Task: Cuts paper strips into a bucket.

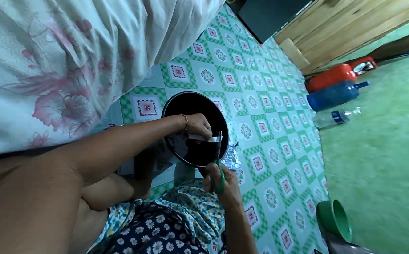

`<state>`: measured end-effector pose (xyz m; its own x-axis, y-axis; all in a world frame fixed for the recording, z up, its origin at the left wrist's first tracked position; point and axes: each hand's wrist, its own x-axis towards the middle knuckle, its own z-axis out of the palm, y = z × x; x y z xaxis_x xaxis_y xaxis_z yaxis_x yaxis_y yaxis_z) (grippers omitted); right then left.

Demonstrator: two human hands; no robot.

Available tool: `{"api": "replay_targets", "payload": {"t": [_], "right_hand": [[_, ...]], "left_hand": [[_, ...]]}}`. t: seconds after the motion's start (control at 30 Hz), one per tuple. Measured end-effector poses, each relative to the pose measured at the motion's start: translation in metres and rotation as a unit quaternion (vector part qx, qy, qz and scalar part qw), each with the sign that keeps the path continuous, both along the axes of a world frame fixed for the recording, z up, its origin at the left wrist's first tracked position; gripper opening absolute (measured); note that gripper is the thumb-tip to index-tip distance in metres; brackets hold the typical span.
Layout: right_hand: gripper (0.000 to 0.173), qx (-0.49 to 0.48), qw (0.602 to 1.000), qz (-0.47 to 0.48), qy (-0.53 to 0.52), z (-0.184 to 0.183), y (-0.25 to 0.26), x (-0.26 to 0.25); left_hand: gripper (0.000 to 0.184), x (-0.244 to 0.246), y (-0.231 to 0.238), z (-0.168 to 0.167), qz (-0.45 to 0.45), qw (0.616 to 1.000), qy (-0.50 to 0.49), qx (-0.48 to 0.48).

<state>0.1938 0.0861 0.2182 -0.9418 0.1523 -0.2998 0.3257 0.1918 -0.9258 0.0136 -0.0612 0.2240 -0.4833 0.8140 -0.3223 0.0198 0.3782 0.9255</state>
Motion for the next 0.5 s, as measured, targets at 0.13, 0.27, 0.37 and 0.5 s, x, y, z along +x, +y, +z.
{"api": "replay_targets", "payload": {"t": [0.13,0.27,0.37,0.5], "right_hand": [[0.021,-0.015,1.000,-0.014,0.008,-0.003,0.001,0.000],[0.027,0.059,0.995,0.044,-0.073,0.005,0.002,0.004],[0.028,0.078,0.992,0.059,-0.082,0.007,0.000,0.001],[0.020,0.036,0.998,0.017,-0.040,0.002,-0.005,-0.003]], "left_hand": [[0.022,-0.004,-0.002,0.000,0.007,1.000,0.005,-0.012],[0.021,-0.008,-0.002,-0.003,0.022,1.000,-0.009,-0.019],[0.020,-0.004,0.001,-0.003,0.011,1.000,-0.012,-0.014],[0.021,0.000,0.002,0.000,-0.002,1.000,0.002,-0.016]]}}
